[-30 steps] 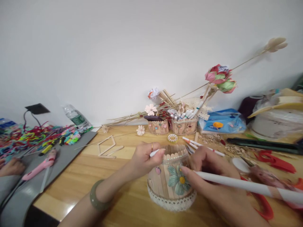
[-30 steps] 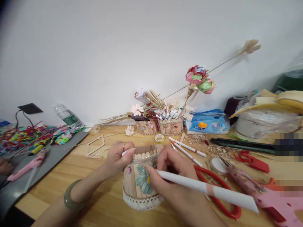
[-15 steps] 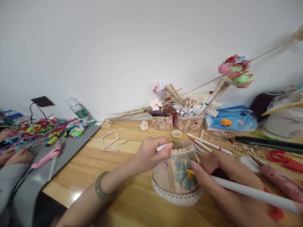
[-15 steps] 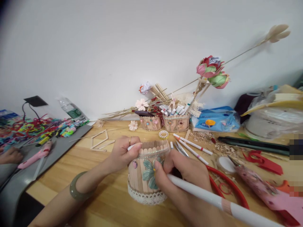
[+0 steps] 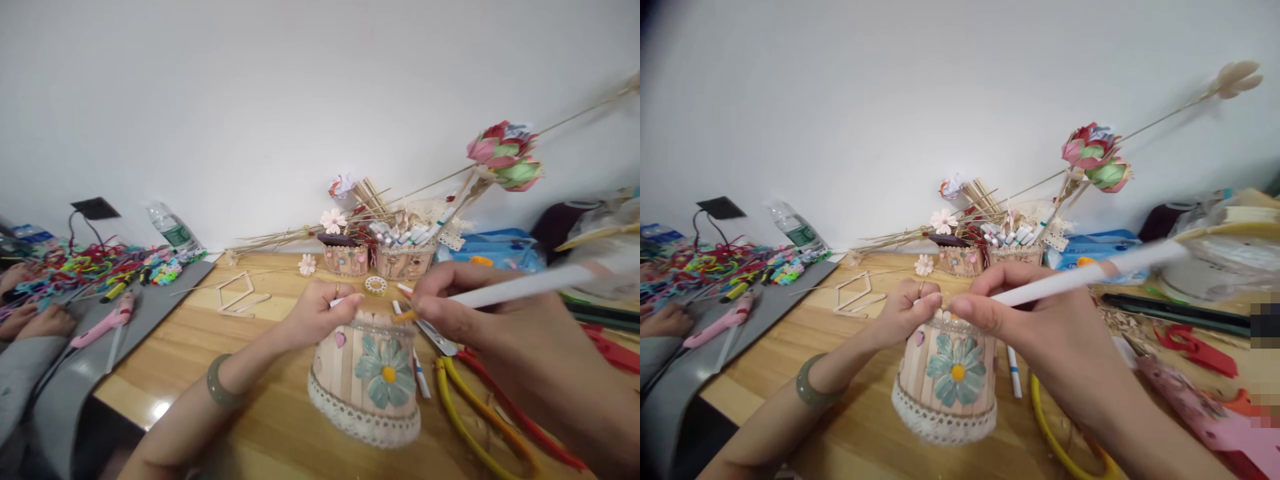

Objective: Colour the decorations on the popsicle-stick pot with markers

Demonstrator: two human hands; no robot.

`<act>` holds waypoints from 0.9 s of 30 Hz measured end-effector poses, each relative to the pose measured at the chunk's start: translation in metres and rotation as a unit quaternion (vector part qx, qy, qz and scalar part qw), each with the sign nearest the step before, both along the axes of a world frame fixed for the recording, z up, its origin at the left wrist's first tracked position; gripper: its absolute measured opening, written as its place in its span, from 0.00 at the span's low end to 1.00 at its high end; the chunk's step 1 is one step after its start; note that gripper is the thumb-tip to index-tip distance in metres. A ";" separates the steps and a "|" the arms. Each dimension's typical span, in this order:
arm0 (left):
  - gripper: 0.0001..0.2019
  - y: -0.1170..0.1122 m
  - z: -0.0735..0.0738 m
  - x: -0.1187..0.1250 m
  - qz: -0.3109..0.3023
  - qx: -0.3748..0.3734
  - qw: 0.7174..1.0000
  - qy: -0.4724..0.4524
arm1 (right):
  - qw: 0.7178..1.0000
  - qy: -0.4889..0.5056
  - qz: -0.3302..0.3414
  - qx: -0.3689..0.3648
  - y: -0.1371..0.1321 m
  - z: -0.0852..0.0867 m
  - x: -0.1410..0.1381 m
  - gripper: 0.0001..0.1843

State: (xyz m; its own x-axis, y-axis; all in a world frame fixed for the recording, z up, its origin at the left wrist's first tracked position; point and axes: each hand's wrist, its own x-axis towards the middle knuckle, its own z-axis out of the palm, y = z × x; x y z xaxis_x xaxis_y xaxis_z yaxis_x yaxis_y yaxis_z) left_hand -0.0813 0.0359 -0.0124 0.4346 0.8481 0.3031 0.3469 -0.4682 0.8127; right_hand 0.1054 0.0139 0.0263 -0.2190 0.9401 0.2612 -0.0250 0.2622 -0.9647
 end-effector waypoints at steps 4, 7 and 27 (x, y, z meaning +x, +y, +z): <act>0.19 0.004 0.001 -0.003 -0.039 -0.032 0.999 0.011 | 0.999 -0.005 0.004 -0.041 -0.002 -0.006 -0.014 0.17; 0.19 0.006 0.001 -0.004 -0.055 -0.059 0.997 0.011 | 0.999 -0.039 0.006 -0.020 -0.004 -0.015 -0.020 0.19; 0.19 0.006 0.003 -0.003 -0.069 -0.084 0.994 0.007 | 0.966 -0.191 0.009 0.173 -0.013 -0.033 -0.024 0.19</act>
